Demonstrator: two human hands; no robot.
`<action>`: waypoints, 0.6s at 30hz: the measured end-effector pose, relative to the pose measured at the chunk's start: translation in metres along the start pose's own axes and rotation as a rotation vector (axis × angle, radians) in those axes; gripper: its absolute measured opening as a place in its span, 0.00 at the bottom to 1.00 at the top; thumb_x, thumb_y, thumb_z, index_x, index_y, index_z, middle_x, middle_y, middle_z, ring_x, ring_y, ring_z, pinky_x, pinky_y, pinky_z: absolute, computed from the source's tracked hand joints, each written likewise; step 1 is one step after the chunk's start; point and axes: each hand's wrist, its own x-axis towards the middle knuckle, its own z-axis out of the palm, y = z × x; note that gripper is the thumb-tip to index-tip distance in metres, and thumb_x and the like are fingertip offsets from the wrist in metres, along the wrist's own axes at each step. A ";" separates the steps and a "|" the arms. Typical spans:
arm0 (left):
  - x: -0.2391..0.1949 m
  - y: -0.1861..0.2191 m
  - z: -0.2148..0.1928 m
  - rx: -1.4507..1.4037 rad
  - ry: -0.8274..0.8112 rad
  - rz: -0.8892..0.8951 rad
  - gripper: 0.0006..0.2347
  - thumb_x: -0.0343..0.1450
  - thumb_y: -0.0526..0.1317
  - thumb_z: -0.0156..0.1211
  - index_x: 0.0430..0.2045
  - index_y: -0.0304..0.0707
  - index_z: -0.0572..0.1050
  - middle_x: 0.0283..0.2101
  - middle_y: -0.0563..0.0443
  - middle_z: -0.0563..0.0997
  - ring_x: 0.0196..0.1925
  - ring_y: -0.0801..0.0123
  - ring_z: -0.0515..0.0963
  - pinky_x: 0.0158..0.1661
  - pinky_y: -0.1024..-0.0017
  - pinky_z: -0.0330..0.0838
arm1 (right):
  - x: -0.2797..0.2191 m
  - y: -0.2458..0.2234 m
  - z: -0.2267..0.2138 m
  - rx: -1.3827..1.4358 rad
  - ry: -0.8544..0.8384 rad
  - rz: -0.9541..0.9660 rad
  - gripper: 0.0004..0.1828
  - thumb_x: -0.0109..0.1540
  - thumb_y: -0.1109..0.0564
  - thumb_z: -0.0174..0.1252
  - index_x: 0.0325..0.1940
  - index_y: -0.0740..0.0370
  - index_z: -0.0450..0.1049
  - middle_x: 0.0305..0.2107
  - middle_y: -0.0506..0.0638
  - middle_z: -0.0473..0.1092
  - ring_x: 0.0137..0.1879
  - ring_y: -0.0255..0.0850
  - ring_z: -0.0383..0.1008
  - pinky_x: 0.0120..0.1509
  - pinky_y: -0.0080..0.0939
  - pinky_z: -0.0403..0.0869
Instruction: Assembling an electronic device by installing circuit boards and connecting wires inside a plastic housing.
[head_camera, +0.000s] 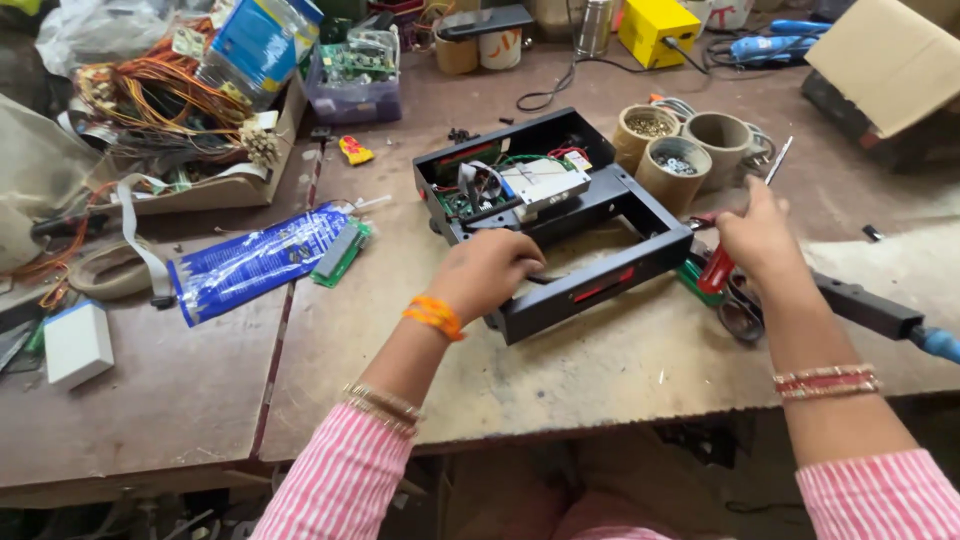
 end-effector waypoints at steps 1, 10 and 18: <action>-0.005 -0.017 -0.006 0.007 0.004 -0.002 0.05 0.67 0.39 0.65 0.31 0.42 0.85 0.37 0.45 0.85 0.43 0.52 0.83 0.43 0.60 0.75 | 0.008 -0.002 0.004 0.007 0.000 -0.004 0.37 0.62 0.61 0.59 0.76 0.63 0.59 0.57 0.73 0.62 0.54 0.59 0.69 0.58 0.54 0.72; 0.009 -0.197 -0.049 0.505 0.675 -0.343 0.11 0.62 0.37 0.65 0.37 0.38 0.83 0.43 0.40 0.82 0.50 0.46 0.76 0.49 0.54 0.67 | 0.026 -0.008 0.025 -0.517 0.067 -0.159 0.33 0.65 0.52 0.59 0.73 0.65 0.66 0.58 0.79 0.64 0.67 0.70 0.60 0.73 0.66 0.59; 0.035 -0.197 -0.068 0.481 0.677 -0.240 0.05 0.63 0.37 0.62 0.26 0.47 0.84 0.42 0.49 0.83 0.51 0.52 0.77 0.54 0.56 0.65 | -0.068 -0.152 -0.063 0.167 0.006 -0.300 0.21 0.66 0.57 0.56 0.63 0.60 0.73 0.59 0.59 0.63 0.58 0.50 0.71 0.59 0.46 0.73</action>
